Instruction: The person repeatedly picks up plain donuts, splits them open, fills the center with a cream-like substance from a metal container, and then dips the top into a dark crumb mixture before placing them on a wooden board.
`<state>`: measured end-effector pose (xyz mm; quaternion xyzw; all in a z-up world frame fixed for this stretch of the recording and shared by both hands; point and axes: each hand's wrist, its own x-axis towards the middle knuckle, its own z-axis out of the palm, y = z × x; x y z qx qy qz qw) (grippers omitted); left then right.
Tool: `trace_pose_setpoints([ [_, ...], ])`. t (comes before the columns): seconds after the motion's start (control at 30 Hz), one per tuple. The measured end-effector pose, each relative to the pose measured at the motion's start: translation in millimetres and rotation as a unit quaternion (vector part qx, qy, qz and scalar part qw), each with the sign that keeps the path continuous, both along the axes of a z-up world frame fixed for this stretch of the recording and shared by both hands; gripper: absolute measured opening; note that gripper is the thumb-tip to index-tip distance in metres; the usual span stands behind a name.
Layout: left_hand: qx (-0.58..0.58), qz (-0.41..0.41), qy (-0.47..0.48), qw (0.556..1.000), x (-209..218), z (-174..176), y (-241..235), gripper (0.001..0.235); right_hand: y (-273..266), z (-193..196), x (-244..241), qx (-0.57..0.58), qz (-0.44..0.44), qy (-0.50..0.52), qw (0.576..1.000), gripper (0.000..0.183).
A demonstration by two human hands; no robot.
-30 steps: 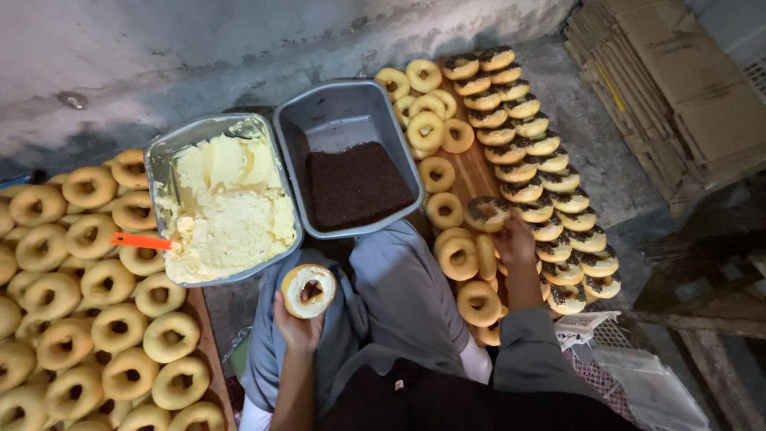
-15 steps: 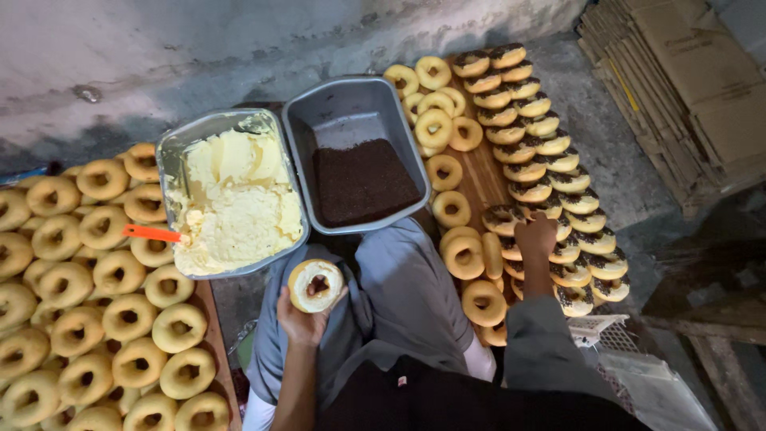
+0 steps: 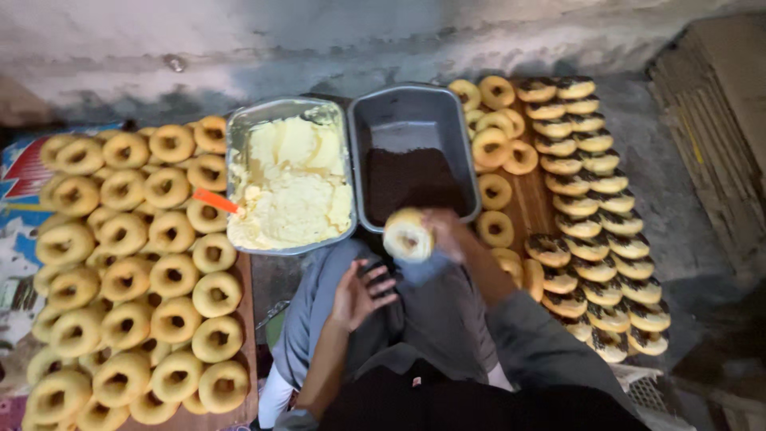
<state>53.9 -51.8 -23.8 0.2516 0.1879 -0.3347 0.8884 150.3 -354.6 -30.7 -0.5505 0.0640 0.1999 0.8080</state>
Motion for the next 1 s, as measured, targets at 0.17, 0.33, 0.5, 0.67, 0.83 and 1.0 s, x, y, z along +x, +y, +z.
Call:
trace_pose_setpoints([
  [0.17,-0.144,0.006,-0.084,0.986,-5.3,9.5,14.2,0.045,-5.4,-26.7,101.2,-0.257,-0.125,-0.122,0.950,0.041],
  [0.33,-0.143,-0.009,-0.083,0.986,0.3,4.2,13.3,0.045,28.8,-20.0,87.8,-0.534,0.050,-0.210,0.818,0.039],
  [0.5,-0.168,-0.012,-0.082,0.982,1.6,0.8,14.4,0.045,24.6,5.1,72.2,-0.527,-0.019,-0.210,0.824,0.029],
  [0.67,-0.172,-0.010,-0.093,0.981,0.5,-1.7,16.7,0.046,-29.8,6.4,39.4,0.103,-0.146,0.011,0.984,0.029],
  [0.83,-0.186,-0.011,-0.090,0.978,2.9,-4.0,17.7,0.045,-125.9,-1.7,-61.3,0.222,-0.301,0.053,0.926,0.036],
  [1.0,-0.170,-0.009,-0.078,0.982,4.4,0.0,16.3,0.047,-215.6,6.4,-120.3,0.190,-0.435,0.024,0.880,0.036],
])
